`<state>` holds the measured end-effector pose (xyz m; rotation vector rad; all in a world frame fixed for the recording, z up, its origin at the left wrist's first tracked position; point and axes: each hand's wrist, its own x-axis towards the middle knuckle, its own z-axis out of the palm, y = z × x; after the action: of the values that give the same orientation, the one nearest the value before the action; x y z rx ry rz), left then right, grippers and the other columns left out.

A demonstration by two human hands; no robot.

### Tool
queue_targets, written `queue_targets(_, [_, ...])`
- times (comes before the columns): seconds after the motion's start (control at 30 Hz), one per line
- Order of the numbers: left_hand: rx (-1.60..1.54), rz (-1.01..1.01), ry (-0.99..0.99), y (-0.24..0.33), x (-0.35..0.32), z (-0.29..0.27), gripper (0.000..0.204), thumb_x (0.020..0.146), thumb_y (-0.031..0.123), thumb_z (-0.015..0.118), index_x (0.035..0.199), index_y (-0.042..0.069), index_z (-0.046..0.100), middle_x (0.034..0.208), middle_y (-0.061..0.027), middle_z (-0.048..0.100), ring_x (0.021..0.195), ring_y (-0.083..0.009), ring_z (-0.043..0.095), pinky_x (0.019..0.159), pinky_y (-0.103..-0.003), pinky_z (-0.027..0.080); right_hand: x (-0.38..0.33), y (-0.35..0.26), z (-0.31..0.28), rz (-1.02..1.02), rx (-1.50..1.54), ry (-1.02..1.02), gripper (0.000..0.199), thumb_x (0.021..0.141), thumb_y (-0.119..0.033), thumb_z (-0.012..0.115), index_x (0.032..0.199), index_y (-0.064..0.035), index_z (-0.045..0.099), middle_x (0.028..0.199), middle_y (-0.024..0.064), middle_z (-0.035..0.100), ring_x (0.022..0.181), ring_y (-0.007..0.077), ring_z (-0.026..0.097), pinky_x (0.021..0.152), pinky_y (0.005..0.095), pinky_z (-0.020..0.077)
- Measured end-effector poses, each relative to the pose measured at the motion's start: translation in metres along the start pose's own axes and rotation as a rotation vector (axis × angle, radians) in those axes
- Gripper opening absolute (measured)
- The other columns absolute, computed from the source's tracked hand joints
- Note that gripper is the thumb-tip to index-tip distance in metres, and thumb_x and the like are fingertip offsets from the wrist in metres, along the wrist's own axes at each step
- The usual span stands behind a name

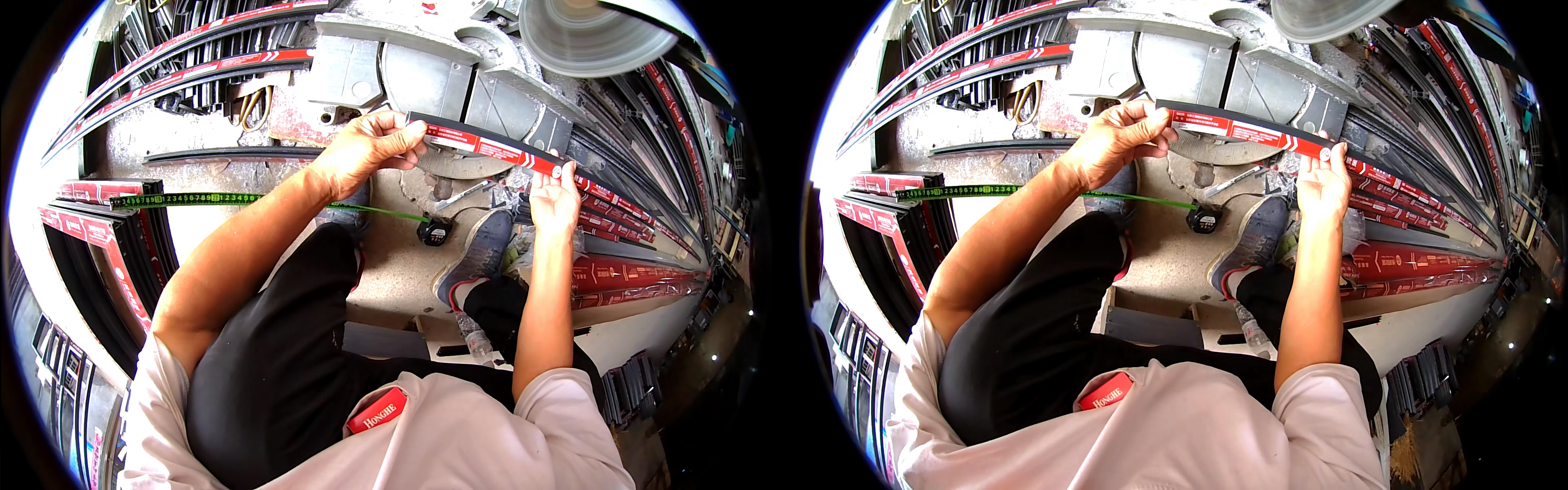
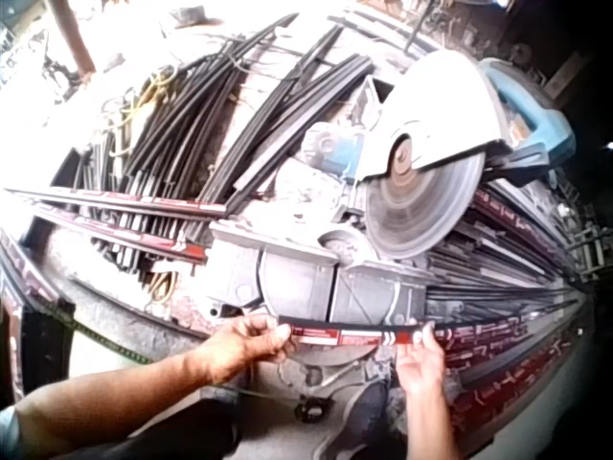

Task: The person measures and marks a long metal profile with a tape measure and marker, then uses a miter saw to cut it. The person repeats this process for several profiles, measuring, marking, and cutting each one sequentially.

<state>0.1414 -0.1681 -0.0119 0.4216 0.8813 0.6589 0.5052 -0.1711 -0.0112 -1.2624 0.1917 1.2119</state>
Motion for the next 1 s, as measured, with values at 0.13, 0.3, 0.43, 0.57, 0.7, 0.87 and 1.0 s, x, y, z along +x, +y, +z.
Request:
queue_targets(0.13, [0.068, -0.008, 0.087, -0.004, 0.003, 0.002, 0.022, 0.102, 0.034, 0.074, 0.104, 0.012, 0.073, 0.096, -0.0019, 0.076, 0.085, -0.009, 0.07, 0.083, -0.027, 0.059, -0.003, 0.01, -0.001, -0.001, -0.02, 0.009, 0.033, 0.104, -0.026, 0.068, 0.127, -0.0031, 0.059, 0.134, 0.0175, 0.064, 0.131, 0.028, 0.06, 0.119, 0.0466, 0.0488])
queue_targets(0.3, [0.139, 0.062, 0.133, 0.005, -0.003, -0.009, 0.025, 0.103, 0.038, 0.073, 0.103, 0.013, 0.074, 0.092, 0.0017, 0.073, 0.086, -0.0092, 0.068, 0.084, -0.028, 0.055, -0.01, 0.029, 0.011, 0.042, 0.022, -0.023, 0.027, 0.103, -0.024, 0.07, 0.12, -0.0048, 0.063, 0.133, 0.0158, 0.064, 0.129, 0.0271, 0.061, 0.119, 0.0463, 0.0484])
queue_targets(0.43, [0.145, 0.16, 0.239, 0.018, -0.014, -0.032, 0.022, 0.101, 0.033, 0.075, 0.103, 0.011, 0.074, 0.088, 0.0014, 0.071, 0.083, -0.0107, 0.066, 0.085, -0.029, 0.053, -0.019, 0.051, 0.024, 0.098, 0.048, -0.192, 0.015, 0.103, -0.02, 0.069, 0.109, -0.0066, 0.068, 0.114, 0.0101, 0.07, 0.113, 0.0227, 0.066, 0.114, 0.0452, 0.0504])
queue_targets(0.57, [0.055, 0.227, 0.307, 0.034, -0.023, -0.06, 0.02, 0.1, 0.03, 0.076, 0.106, 0.011, 0.074, 0.089, 0.0019, 0.071, 0.082, -0.0113, 0.067, 0.085, -0.03, 0.054, -0.02, 0.059, 0.035, 0.203, -0.026, -0.303, 0.021, 0.103, -0.028, 0.071, 0.113, -0.0096, 0.068, 0.114, 0.0057, 0.068, 0.113, 0.0217, 0.063, 0.115, 0.0438, 0.0456])
queue_targets(0.7, [-0.002, 0.331, 0.351, 0.042, -0.029, -0.094, 0.018, 0.104, 0.026, 0.072, 0.109, 0.009, 0.072, 0.099, 0.0008, 0.072, 0.081, -0.0115, 0.065, 0.08, -0.028, 0.056, -0.008, 0.04, 0.031, 0.092, -0.067, -0.264, 0.027, 0.103, -0.029, 0.071, 0.12, -0.0079, 0.067, 0.131, 0.0072, 0.063, 0.126, 0.0234, 0.057, 0.119, 0.0437, 0.0424])
queue_targets(0.87, [-0.172, 0.429, 0.405, 0.047, -0.038, -0.147, 0.018, 0.105, 0.026, 0.069, 0.109, 0.009, 0.071, 0.093, -0.0013, 0.072, 0.074, -0.0128, 0.062, 0.075, -0.03, 0.053, 0.046, -0.023, -0.005, 0.053, -0.05, 0.019, 0.027, 0.101, -0.023, 0.074, 0.119, -0.0054, 0.067, 0.127, 0.0103, 0.068, 0.123, 0.0247, 0.062, 0.114, 0.0446, 0.0489])
queue_targets(1.0, [-0.225, 0.47, 0.527, 0.056, -0.044, -0.171, 0.021, 0.104, 0.033, 0.07, 0.1, 0.013, 0.068, 0.076, 0.0008, 0.065, 0.068, -0.0121, 0.057, 0.072, -0.029, 0.05, 0.079, -0.058, -0.029, 0.039, -0.041, 0.109, 0.035, 0.097, -0.026, 0.079, 0.121, -0.0053, 0.065, 0.13, 0.0103, 0.066, 0.128, 0.0239, 0.059, 0.118, 0.0429, 0.0457])
